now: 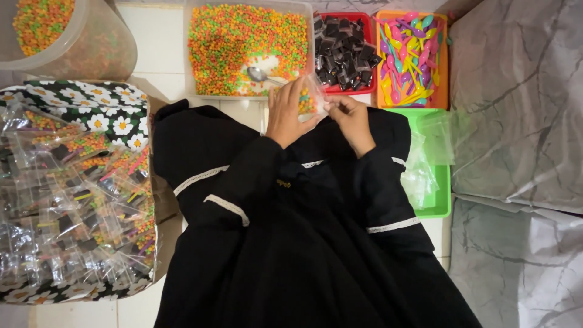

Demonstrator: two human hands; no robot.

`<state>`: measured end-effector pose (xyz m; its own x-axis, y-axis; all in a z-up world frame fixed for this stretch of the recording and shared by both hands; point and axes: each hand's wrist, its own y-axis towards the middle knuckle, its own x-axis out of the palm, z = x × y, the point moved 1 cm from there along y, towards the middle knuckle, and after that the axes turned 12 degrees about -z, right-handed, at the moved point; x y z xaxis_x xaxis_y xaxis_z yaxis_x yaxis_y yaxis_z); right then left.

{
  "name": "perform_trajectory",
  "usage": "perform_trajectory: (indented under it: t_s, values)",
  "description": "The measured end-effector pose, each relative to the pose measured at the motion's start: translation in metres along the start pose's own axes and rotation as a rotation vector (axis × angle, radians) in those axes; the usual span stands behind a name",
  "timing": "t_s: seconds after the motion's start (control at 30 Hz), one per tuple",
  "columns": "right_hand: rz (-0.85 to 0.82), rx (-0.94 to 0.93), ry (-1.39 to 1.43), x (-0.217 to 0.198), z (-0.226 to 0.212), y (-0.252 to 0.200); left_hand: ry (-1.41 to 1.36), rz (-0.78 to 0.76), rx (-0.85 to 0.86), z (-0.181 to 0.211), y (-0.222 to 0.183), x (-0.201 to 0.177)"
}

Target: Scooping small colorful candies into plastic bags, weighing them on a digital scale, and preparing them for final packaging.

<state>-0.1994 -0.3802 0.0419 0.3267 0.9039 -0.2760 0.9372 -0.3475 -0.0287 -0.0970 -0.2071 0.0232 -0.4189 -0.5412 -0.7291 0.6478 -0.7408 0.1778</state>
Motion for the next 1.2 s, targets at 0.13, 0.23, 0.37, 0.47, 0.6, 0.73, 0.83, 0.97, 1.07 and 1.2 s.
perform_trajectory:
  t_s: [0.13, 0.23, 0.37, 0.47, 0.6, 0.73, 0.83, 0.97, 1.07, 1.2]
  values:
    - [0.05, 0.088, 0.032, -0.019, 0.035, 0.002, 0.04, 0.132, 0.036, -0.026, -0.001, 0.004]
    - [0.161, 0.164, 0.061, -0.046, 0.082, 0.01, 0.004, 0.199, 0.109, -0.029, -0.002, -0.025]
    - [0.269, 0.257, 0.113, -0.073, 0.1, 0.029, -0.038, 0.215, 0.139, -0.046, -0.001, -0.048]
    - [0.279, 0.273, -0.002, -0.088, 0.135, 0.058, -0.069, 0.245, 0.109, -0.053, 0.002, -0.058]
    - [0.271, 0.357, -0.482, -0.095, 0.183, 0.086, -0.105, 0.202, 0.075, -0.063, 0.003, -0.058]
    - [0.089, 0.262, -0.726, -0.09, 0.213, 0.112, -0.107, 0.219, 0.01, -0.059, 0.009, -0.052]
    - [-0.03, 0.257, -0.853, -0.073, 0.18, 0.12, -0.161, 0.203, -0.03, -0.056, 0.016, -0.051]
    - [-0.169, 0.359, -0.826, -0.061, 0.21, 0.135, -0.185, 0.165, -0.074, -0.055, 0.022, -0.045]
    - [-0.206, 0.436, -0.869, -0.057, 0.205, 0.138, -0.206, 0.149, -0.045, -0.052, 0.029, -0.048]
    - [-0.179, 0.476, -0.887, -0.061, 0.217, 0.144, -0.22, 0.113, -0.058, -0.06, 0.035, -0.044]
